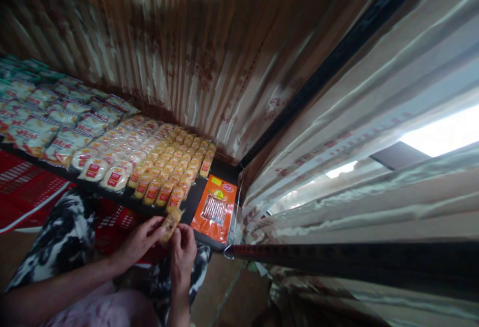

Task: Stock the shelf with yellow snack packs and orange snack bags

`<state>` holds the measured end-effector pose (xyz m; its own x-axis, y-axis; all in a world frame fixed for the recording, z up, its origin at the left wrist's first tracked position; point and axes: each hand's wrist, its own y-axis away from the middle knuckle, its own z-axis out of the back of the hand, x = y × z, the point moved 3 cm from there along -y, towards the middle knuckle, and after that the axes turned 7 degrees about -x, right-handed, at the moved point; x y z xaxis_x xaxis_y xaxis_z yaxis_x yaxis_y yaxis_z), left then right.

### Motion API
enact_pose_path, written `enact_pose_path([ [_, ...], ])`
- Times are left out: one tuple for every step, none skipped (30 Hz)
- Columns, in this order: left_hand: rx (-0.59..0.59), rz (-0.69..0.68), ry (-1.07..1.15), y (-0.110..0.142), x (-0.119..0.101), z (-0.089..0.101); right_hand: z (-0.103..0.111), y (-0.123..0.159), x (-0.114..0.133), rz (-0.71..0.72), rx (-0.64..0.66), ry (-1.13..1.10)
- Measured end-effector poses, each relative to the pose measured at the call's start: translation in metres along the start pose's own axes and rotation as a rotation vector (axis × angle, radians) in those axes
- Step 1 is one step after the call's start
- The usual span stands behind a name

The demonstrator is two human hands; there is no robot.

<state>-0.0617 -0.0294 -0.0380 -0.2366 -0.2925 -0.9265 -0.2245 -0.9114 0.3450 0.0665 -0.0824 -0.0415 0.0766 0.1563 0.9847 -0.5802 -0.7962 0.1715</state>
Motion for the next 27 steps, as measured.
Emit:
enact_pose_path([
  [-0.003, -0.018, -0.022, 0.000, -0.001, 0.000, 0.001, 0.000, -0.001, 0.011, 0.002, 0.016],
  [-0.009, -0.038, -0.046, 0.001, -0.001, -0.001, 0.001, 0.000, -0.001, 0.021, 0.005, 0.032],
  [-0.020, -0.058, -0.070, 0.002, -0.002, -0.001, 0.001, 0.001, -0.002, 0.025, 0.010, 0.048],
  [-0.034, -0.076, -0.095, 0.003, -0.003, -0.001, 0.002, 0.001, -0.002, 0.025, 0.016, 0.061],
  [-0.049, -0.091, -0.119, 0.004, -0.004, -0.001, 0.002, 0.002, -0.002, 0.023, 0.023, 0.071],
  [-0.060, -0.105, -0.141, 0.006, -0.005, -0.001, 0.002, 0.003, -0.001, 0.020, 0.033, 0.078],
  [-0.069, -0.122, -0.160, 0.007, -0.007, -0.001, 0.002, 0.004, 0.000, 0.019, 0.044, 0.080],
  [-0.077, -0.141, -0.178, 0.009, -0.009, -0.001, 0.002, 0.005, 0.001, 0.019, 0.057, 0.079],
  [-0.086, -0.162, -0.197, 0.012, -0.012, -0.001, 0.001, 0.006, 0.003, 0.021, 0.073, 0.078],
  [-0.096, -0.183, -0.217, 0.014, -0.014, 0.000, 0.001, 0.008, 0.005, 0.022, 0.087, 0.077],
  [-0.104, -0.206, -0.236, 0.016, -0.015, 0.000, 0.000, 0.009, 0.008, 0.022, 0.103, 0.076],
  [-0.110, -0.229, -0.251, 0.018, -0.017, 0.000, 0.000, 0.011, 0.010, 0.022, 0.117, 0.077],
  [-0.115, -0.250, -0.261, 0.020, -0.017, -0.001, -0.001, 0.013, 0.011, 0.022, 0.130, 0.079],
  [-0.117, -0.267, -0.268, 0.022, -0.017, -0.001, -0.001, 0.014, 0.013, 0.021, 0.142, 0.082],
  [-0.117, -0.281, -0.271, 0.024, -0.017, -0.001, -0.002, 0.016, 0.013, 0.021, 0.154, 0.086],
  [-0.114, -0.291, -0.272, 0.025, -0.017, -0.002, -0.002, 0.017, 0.014, 0.020, 0.166, 0.092],
  [-0.109, -0.300, -0.272, 0.026, -0.016, -0.002, -0.002, 0.018, 0.015, 0.021, 0.177, 0.099],
  [-0.106, -0.308, -0.270, 0.027, -0.016, -0.002, -0.003, 0.019, 0.015, 0.026, 0.187, 0.107],
  [-0.102, -0.317, -0.267, 0.028, -0.017, -0.003, -0.003, 0.019, 0.016, 0.036, 0.196, 0.113],
  [-0.101, -0.325, -0.263, 0.028, -0.018, -0.003, -0.004, 0.020, 0.017, 0.049, 0.203, 0.117],
  [-0.100, -0.333, -0.259, 0.029, -0.019, -0.003, -0.004, 0.021, 0.018, 0.062, 0.207, 0.119],
  [-0.098, -0.339, -0.256, 0.029, -0.020, -0.003, -0.004, 0.021, 0.019, 0.075, 0.206, 0.121],
  [-0.093, -0.342, -0.254, 0.030, -0.021, -0.003, -0.005, 0.022, 0.020, 0.087, 0.204, 0.125],
  [-0.085, -0.341, -0.251, 0.030, -0.021, -0.003, -0.005, 0.022, 0.020, 0.097, 0.201, 0.129],
  [-0.075, -0.337, -0.247, 0.030, -0.021, -0.003, -0.005, 0.022, 0.020, 0.108, 0.197, 0.134],
  [-0.067, -0.332, -0.241, 0.030, -0.021, -0.003, -0.005, 0.022, 0.020, 0.120, 0.188, 0.141],
  [-0.060, -0.326, -0.234, 0.029, -0.020, -0.004, -0.005, 0.022, 0.020, 0.137, 0.172, 0.151],
])
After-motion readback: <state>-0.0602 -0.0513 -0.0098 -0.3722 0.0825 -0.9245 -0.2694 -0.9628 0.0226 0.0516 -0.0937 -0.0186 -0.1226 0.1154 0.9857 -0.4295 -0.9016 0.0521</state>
